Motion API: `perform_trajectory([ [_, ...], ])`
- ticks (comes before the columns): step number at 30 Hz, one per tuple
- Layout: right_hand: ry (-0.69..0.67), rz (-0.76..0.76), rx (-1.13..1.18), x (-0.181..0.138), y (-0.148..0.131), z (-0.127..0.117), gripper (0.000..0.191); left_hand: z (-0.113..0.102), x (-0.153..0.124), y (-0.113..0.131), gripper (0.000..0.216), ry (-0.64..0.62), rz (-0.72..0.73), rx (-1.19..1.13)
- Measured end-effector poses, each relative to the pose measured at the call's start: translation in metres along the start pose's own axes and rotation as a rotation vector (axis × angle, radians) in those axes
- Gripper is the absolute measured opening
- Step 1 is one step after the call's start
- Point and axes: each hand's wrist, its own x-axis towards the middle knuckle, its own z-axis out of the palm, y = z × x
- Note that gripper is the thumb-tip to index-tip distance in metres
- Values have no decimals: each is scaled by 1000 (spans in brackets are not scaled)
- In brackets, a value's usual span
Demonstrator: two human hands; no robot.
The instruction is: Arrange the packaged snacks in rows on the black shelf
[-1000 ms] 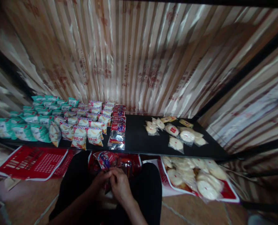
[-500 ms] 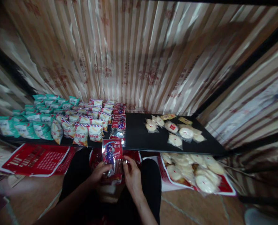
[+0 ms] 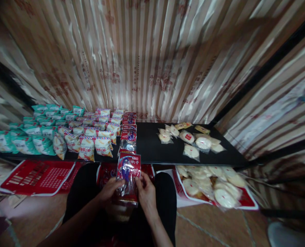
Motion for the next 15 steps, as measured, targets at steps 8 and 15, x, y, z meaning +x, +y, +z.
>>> perform_trajectory([
  [8, 66, -21, -67, 0, 4, -2, 43, 5, 3, -1, 47, 33, 50, 81],
  [15, 95, -233, -259, -3, 4, -4, 45, 20, -4, 24, 43, 85, 151, 375],
])
